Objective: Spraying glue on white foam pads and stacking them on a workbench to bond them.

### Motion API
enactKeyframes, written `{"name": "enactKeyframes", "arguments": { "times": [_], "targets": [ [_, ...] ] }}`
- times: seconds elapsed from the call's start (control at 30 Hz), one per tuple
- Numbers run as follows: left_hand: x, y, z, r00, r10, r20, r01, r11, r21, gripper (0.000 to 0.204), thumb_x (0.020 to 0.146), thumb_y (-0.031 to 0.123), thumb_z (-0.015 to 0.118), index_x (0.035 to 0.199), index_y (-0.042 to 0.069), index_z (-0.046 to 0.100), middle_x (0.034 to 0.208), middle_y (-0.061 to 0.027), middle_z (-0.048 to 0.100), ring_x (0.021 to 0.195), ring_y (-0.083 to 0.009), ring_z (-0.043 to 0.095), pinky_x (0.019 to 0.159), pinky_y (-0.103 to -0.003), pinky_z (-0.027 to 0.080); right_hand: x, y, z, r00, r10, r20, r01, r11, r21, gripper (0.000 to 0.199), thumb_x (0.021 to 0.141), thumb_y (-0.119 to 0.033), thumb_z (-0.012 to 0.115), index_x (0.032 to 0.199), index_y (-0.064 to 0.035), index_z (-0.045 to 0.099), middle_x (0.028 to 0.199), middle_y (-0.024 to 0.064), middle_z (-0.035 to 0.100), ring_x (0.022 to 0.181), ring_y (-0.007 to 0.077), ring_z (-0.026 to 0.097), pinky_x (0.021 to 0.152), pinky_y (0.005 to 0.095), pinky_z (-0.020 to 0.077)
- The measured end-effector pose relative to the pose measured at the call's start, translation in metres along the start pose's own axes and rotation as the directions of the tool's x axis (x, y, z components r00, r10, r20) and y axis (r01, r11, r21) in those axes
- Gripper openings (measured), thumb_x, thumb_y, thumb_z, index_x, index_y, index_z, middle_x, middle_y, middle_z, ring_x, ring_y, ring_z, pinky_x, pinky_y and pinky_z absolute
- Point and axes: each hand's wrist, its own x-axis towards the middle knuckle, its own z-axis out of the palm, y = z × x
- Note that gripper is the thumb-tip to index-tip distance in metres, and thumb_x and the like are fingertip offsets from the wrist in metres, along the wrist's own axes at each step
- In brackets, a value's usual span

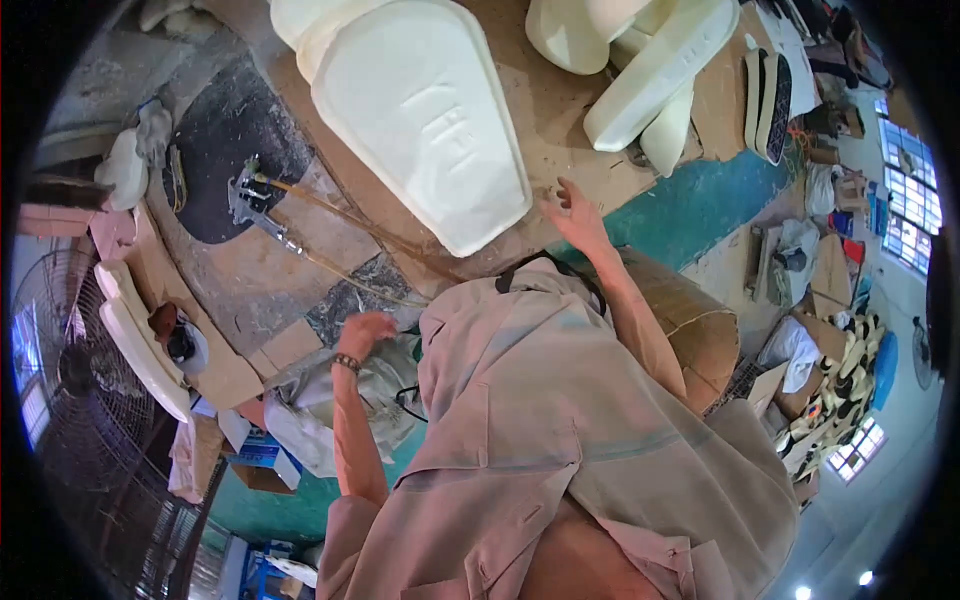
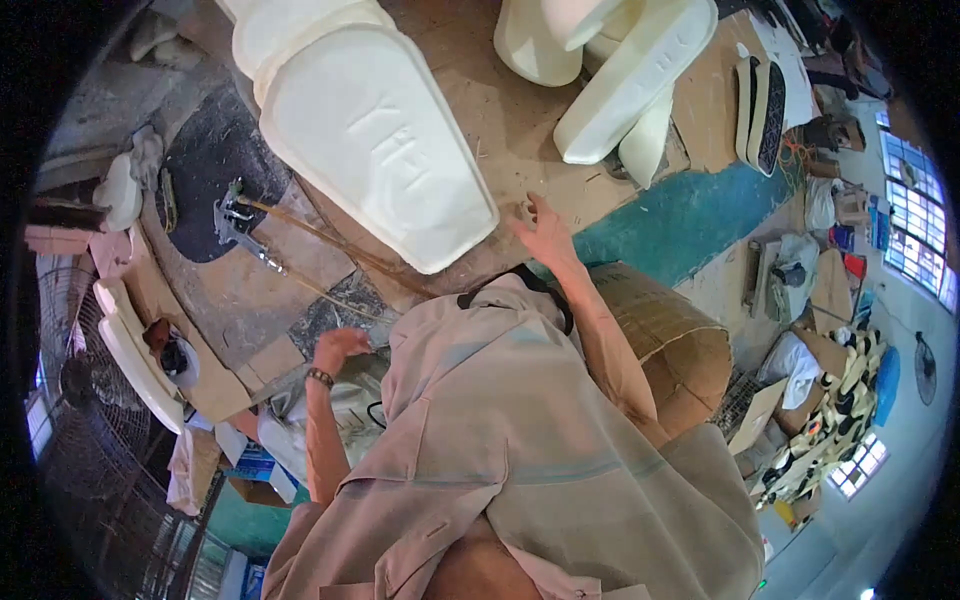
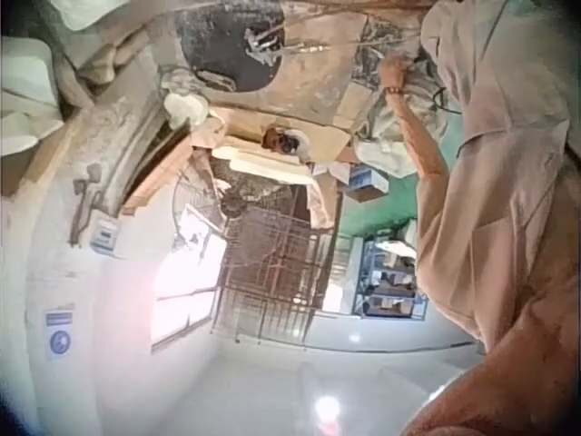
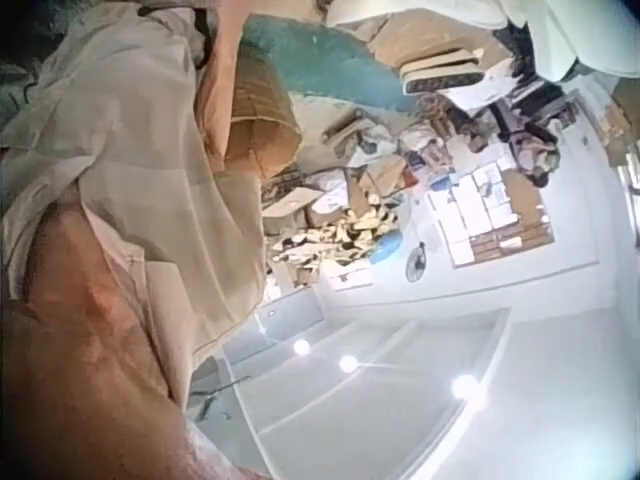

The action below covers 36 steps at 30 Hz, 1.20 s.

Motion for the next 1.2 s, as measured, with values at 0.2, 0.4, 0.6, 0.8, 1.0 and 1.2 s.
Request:
{"name": "enactKeyframes", "arguments": {
  "times": [0.2, 0.4, 0.6, 0.8, 1.0, 1.2],
  "targets": [
    [0.041, 0.108, -0.020, 0.878, 0.295, -0.377, -0.179, 0.933, 0.312, 0.026, 0.097, 0.024, 0.068, 0.108, 0.003, 0.077, 0.086, -0.0064, 0.077, 0.082, -0.0138, 0.072, 0.075, -0.031, 0.056, -0.022, 0.030, 0.015, 0.997, 0.081, 0.010, -0.082, 0.997, 0.006, 0.067, 0.089, -0.037, 0.070, 0.141, 0.0019, 0.055, 0.125, 0.0238, 0.070, 0.114, 0.0374, 0.069, 0.096, 0.0424, 0.0546],
    [0.095, 0.124, -0.061, 0.678, 0.410, -0.609, -0.216, 0.904, 0.368, 0.029, 0.093, 0.026, 0.073, 0.114, 0.006, 0.075, 0.086, -0.0046, 0.075, 0.077, -0.0113, 0.070, 0.071, -0.028, 0.054, -0.042, 0.090, 0.020, 0.994, 0.056, -0.091, -0.054, 0.998, 0.022, 0.053, 0.089, -0.033, 0.072, 0.128, 0.0026, 0.064, 0.113, 0.0206, 0.074, 0.104, 0.0341, 0.072, 0.090, 0.0425, 0.0553],
    [0.100, 0.155, -0.090, 0.226, 0.396, -0.890, 0.142, 0.891, 0.432, 0.036, 0.083, 0.032, 0.078, 0.111, 0.009, 0.073, 0.101, -0.0137, 0.075, 0.097, -0.0301, 0.073, 0.085, -0.041, 0.057, -0.058, 0.143, 0.033, 0.989, 0.142, -0.046, -0.144, 0.988, -0.052, 0.056, 0.087, -0.038, 0.073, 0.127, 0.0006, 0.066, 0.102, 0.0188, 0.074, 0.095, 0.0342, 0.072, 0.086, 0.0427, 0.0557],
    [0.112, 0.169, -0.124, 0.227, 0.245, -0.943, 0.410, 0.854, 0.321, 0.067, 0.071, 0.036, 0.087, 0.121, 0.001, 0.059, 0.119, -0.0226, 0.068, 0.115, -0.0389, 0.066, 0.100, -0.047, 0.053, -0.073, 0.178, 0.048, 0.985, 0.164, -0.050, -0.165, 0.986, -0.006, 0.057, 0.087, -0.039, 0.073, 0.127, 0.0007, 0.067, 0.108, 0.0224, 0.074, 0.101, 0.0353, 0.072, 0.089, 0.0429, 0.0551],
    [0.102, 0.151, -0.152, 0.557, 0.115, -0.822, -0.150, 0.988, 0.036, 0.045, 0.072, 0.011, 0.078, 0.112, 0.000, 0.062, 0.086, -0.0143, 0.070, 0.070, -0.0244, 0.070, 0.057, -0.039, 0.058, -0.081, 0.166, 0.053, 0.986, 0.155, -0.069, -0.153, 0.988, 0.026, 0.053, 0.087, -0.033, 0.073, 0.127, 0.0014, 0.067, 0.106, 0.0213, 0.075, 0.099, 0.0334, 0.072, 0.089, 0.0414, 0.0555],
    [0.060, 0.143, -0.077, 0.475, 0.230, -0.849, -0.600, 0.791, -0.121, 0.025, 0.081, 0.003, 0.072, 0.103, 0.007, 0.062, 0.080, -0.0038, 0.064, 0.064, -0.0160, 0.063, 0.050, -0.029, 0.052, -0.101, 0.132, 0.040, 0.983, 0.052, -0.177, -0.035, 0.995, 0.095, 0.049, 0.088, -0.030, 0.073, 0.125, 0.0014, 0.068, 0.104, 0.0208, 0.075, 0.094, 0.0304, 0.073, 0.086, 0.0388, 0.0563]
  ]
}}
